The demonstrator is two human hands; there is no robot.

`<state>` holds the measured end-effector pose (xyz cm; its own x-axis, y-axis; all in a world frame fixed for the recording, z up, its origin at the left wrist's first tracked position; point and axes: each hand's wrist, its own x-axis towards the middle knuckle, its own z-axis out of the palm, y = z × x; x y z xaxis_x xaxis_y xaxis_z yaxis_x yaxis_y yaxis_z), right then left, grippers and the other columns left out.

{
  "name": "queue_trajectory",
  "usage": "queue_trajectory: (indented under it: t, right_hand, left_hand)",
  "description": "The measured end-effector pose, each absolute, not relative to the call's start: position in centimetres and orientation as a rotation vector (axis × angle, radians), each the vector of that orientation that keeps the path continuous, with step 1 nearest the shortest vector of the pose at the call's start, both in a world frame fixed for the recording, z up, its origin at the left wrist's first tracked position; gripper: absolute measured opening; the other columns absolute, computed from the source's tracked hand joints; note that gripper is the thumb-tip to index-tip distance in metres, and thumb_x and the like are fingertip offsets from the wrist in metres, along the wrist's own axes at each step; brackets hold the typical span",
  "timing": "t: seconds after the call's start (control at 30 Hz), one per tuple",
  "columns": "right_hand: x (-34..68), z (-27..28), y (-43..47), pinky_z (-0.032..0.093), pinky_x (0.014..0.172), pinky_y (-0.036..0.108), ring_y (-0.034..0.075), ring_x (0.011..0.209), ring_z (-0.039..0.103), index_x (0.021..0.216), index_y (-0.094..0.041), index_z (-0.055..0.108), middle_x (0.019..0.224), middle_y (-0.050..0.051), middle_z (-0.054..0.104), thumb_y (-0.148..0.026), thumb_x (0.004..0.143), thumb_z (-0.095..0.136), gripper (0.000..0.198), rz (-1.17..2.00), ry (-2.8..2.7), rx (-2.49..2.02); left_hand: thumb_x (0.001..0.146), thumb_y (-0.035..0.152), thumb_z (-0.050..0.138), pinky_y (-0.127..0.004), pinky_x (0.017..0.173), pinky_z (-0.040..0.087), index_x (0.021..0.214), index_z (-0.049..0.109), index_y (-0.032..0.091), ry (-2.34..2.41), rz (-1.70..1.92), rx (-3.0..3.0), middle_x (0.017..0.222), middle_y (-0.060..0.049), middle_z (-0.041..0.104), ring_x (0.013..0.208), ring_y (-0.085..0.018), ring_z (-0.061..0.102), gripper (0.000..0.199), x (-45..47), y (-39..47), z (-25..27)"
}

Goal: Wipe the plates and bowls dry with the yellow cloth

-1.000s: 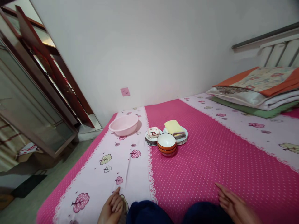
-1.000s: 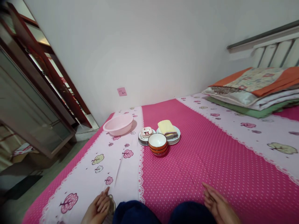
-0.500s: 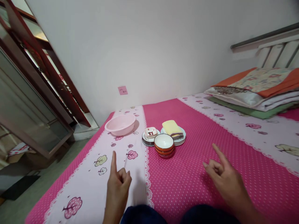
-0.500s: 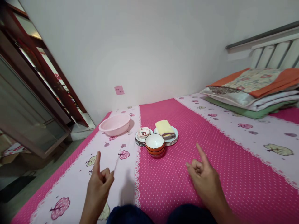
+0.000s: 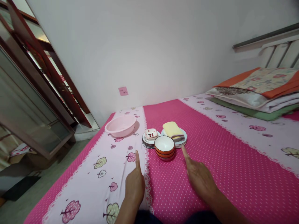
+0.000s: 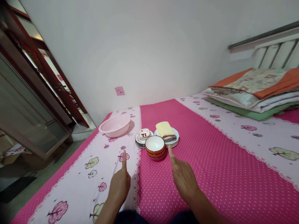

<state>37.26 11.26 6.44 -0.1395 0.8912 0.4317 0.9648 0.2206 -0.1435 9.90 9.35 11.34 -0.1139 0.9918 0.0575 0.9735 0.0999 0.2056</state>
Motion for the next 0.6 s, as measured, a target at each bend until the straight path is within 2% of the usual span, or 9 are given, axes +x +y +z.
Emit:
queue_trajectory:
  t: [0.1,0.27,0.4,0.6]
  right_hand:
    - [36.9,3.9,12.3,0.041,0.062,0.033,0.022,0.062,0.065,0.164,-0.010,0.017,0.069,0.004,0.070,0.004,0.087,0.038,0.081,-0.171,-2.145,-1.804]
    - [36.5,1.0,12.9,0.043,0.062,0.032,0.023,0.065,0.071,0.164,-0.012,0.020,0.072,0.007,0.074,0.008,0.085,0.035,0.083,-0.117,-2.169,-1.864]
    - [36.6,0.5,12.9,0.045,0.066,0.033,0.024,0.071,0.072,0.165,-0.014,0.020,0.080,0.009,0.076,0.008,0.087,0.035,0.083,-0.089,-2.160,-1.868]
    - [36.6,1.0,13.0,0.046,0.069,0.033,0.025,0.070,0.071,0.163,-0.013,0.028,0.075,0.009,0.074,0.006,0.086,0.038,0.080,0.015,-2.113,-1.864]
  left_hand:
    - [0.085,0.002,0.044,-0.031,0.060,0.028,0.163,-0.009,0.012,2.210,0.199,2.007,0.081,-0.006,0.074,0.071,-0.020,0.066,0.095,10.2,10.3,8.6]
    - [0.088,0.002,0.043,-0.030,0.063,0.030,0.164,-0.005,0.011,2.193,0.162,1.983,0.086,-0.008,0.076,0.076,-0.021,0.068,0.091,10.5,10.7,6.4]
    - [0.089,0.004,0.041,-0.032,0.064,0.030,0.163,-0.002,0.007,2.186,0.165,1.987,0.087,-0.010,0.076,0.078,-0.022,0.068,0.086,10.3,10.9,6.0]
    - [0.089,0.003,0.042,-0.032,0.063,0.030,0.164,0.000,0.007,2.194,0.181,1.986,0.086,-0.010,0.076,0.076,-0.022,0.068,0.086,10.0,11.1,5.6]
